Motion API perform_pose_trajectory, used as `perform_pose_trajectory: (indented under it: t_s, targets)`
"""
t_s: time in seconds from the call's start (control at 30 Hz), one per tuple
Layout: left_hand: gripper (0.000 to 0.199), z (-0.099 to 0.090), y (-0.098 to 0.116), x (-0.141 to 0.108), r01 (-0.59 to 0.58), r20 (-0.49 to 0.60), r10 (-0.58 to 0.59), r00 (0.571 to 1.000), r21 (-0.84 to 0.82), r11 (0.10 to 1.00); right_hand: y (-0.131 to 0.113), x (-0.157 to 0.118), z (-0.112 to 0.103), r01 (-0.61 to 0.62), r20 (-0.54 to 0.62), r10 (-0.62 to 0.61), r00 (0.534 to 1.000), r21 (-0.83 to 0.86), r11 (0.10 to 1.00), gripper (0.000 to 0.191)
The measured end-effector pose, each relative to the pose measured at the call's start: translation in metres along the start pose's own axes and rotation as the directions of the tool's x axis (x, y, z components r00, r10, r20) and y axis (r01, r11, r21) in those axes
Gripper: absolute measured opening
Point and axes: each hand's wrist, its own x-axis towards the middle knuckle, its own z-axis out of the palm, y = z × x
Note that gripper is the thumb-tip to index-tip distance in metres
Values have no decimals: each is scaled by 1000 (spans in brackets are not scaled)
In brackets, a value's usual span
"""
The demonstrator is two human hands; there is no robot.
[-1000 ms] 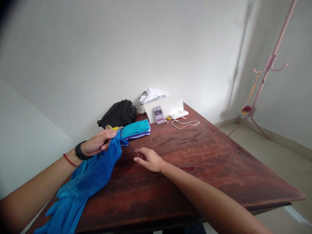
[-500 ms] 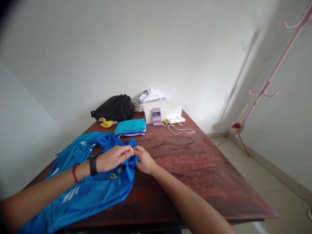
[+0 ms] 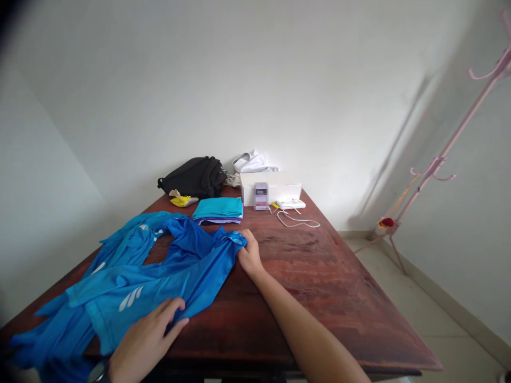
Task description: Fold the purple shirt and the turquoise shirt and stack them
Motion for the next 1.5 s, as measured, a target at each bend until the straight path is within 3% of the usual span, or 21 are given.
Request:
perform_pose_trajectory:
  t_s: [0.2, 0.5, 0.67, 0.83, 1.03, 1.13, 1.2, 1.37, 1.5]
  targets:
    - [27, 13, -4, -19, 18, -143, -32, 989, -99, 995, 2, 2, -2, -1, -51, 1, 999, 0, 1000, 28]
    - [34, 10, -11, -15, 79, -274, -72, 959, 12, 997, 3, 4, -6, -34, -85, 30, 996, -46, 998, 38]
    - [39, 8, -13, -8, 130, -259, -105, 960, 84, 988, 1, 6, -7, -9, -115, 2, 993, -54, 998, 35]
    - [39, 5, -15, -9, 120, -228, -100, 969, 75, 990, 0, 7, -8, -96, -167, 95, 981, 0, 995, 25]
    - [45, 6, -23, -10, 130, -249, -124, 961, 6, 992, -17, 12, -18, -160, -200, 131, 971, -136, 978, 19]
    - [54, 9, -29, -9, 135, -273, -133, 953, -10, 991, -41, 15, -31, -108, -226, 57, 973, -223, 969, 20]
    - [54, 11, -31, -9, 143, -290, -137, 947, -1, 990, -62, 13, -41, -21, -270, -62, 961, -293, 956, 19]
    - [38, 10, -35, -11, 120, -303, -101, 948, 45, 992, -115, -3, -72, 284, -298, -451, 841, -467, 837, 15]
    - [36, -2, -38, -16, 36, -388, -52, 920, -49, 998, -154, -18, -104, 226, -387, -505, 771, -575, 786, 15]
